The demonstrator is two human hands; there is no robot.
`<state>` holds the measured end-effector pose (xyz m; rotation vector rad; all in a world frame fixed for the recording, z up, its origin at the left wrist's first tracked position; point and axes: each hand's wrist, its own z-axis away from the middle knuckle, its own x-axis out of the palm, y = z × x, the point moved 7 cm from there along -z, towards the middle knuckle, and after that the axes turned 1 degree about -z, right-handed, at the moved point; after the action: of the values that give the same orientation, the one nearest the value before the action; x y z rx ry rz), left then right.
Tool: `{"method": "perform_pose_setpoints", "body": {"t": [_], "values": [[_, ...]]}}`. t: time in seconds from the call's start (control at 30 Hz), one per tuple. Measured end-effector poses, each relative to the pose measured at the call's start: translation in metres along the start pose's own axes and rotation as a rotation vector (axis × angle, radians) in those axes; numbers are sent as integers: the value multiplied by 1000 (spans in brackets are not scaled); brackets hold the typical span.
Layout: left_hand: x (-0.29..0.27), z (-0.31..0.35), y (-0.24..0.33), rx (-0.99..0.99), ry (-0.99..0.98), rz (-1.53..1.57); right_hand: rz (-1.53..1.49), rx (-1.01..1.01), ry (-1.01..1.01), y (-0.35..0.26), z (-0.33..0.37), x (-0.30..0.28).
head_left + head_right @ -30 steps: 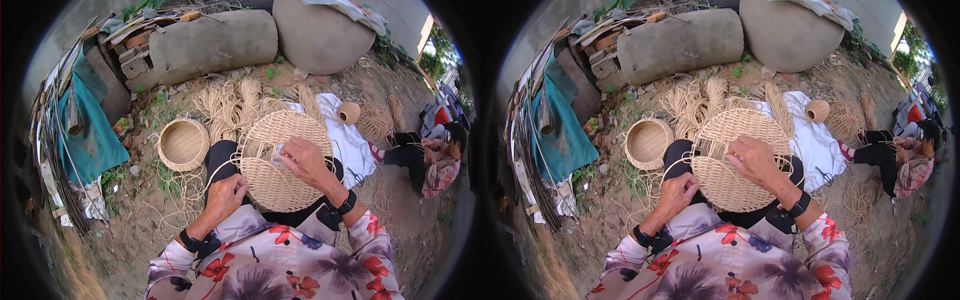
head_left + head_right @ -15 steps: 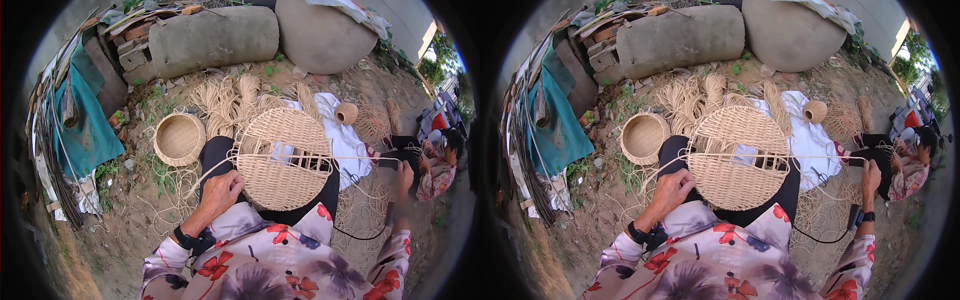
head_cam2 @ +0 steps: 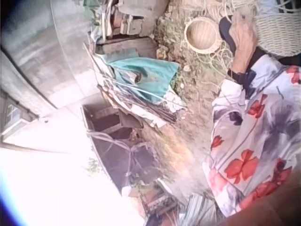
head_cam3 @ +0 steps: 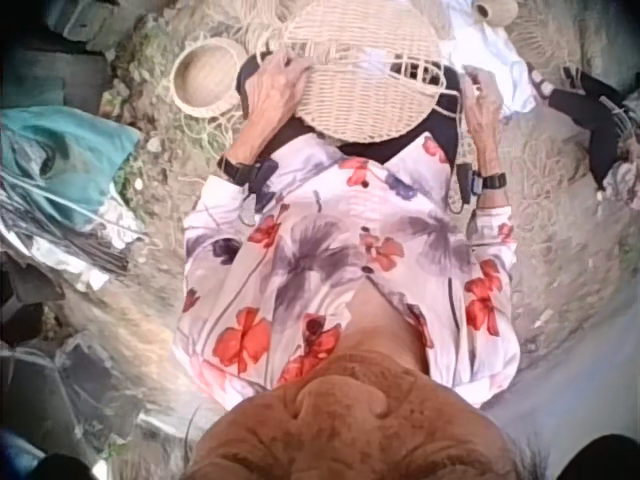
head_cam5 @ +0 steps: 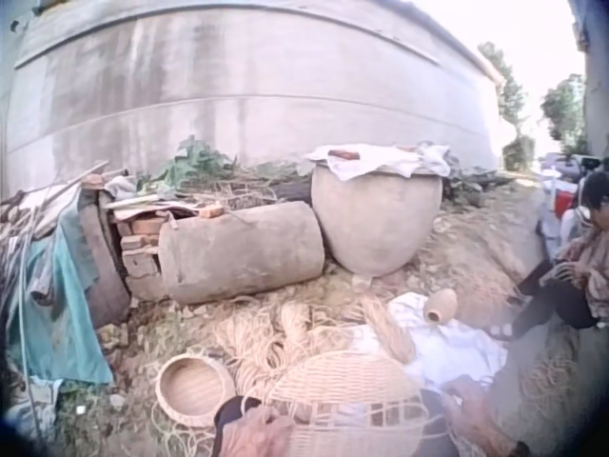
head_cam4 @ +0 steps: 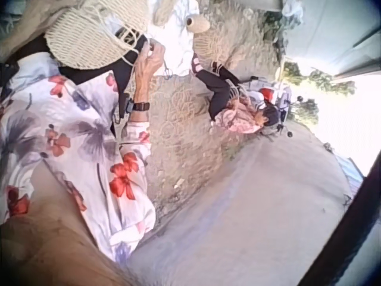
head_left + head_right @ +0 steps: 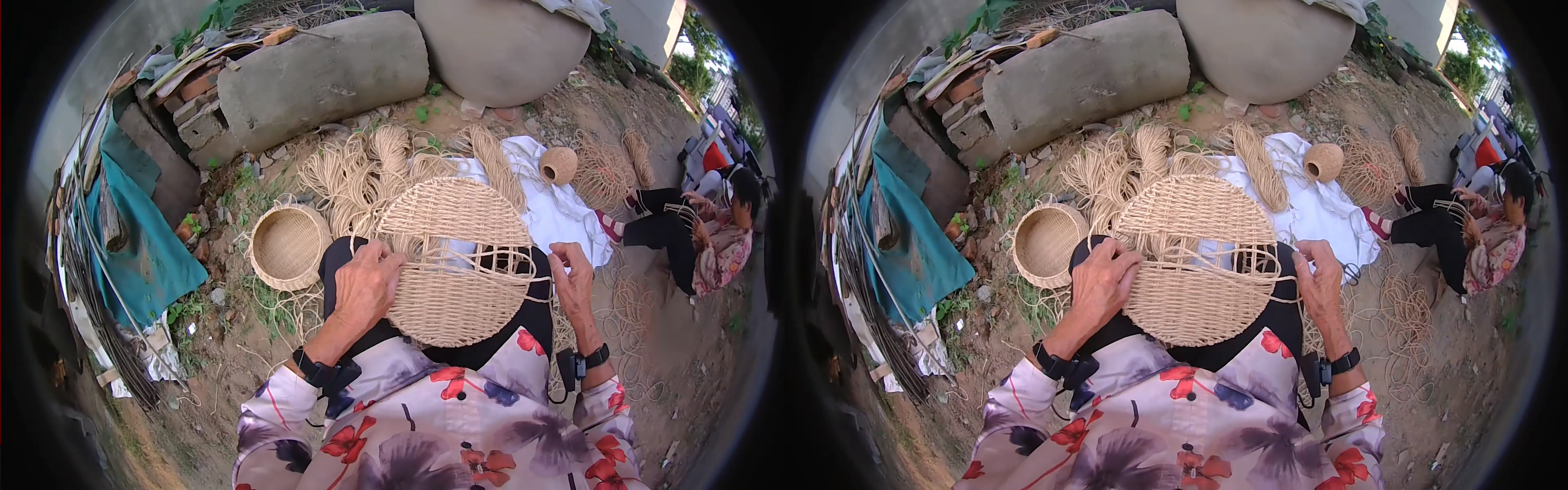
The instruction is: The recorder is weaving a round basket base using natural fibers.
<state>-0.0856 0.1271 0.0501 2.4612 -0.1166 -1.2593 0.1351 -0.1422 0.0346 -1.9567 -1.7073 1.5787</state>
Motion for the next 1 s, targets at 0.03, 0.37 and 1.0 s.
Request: {"method": "perform_pose_setpoints", "body": {"t": [0.03, 0.37, 1.0], "values": [[5, -2, -2, 27, 2, -14, -54, 7, -7, -4, -2, 6], [6, -12, 10, 92, -127, -63, -339, 231, -110, 38, 4, 36], [-5, -83, 85, -10, -256, 321, -419, 69, -129, -36, -2, 15]]}}
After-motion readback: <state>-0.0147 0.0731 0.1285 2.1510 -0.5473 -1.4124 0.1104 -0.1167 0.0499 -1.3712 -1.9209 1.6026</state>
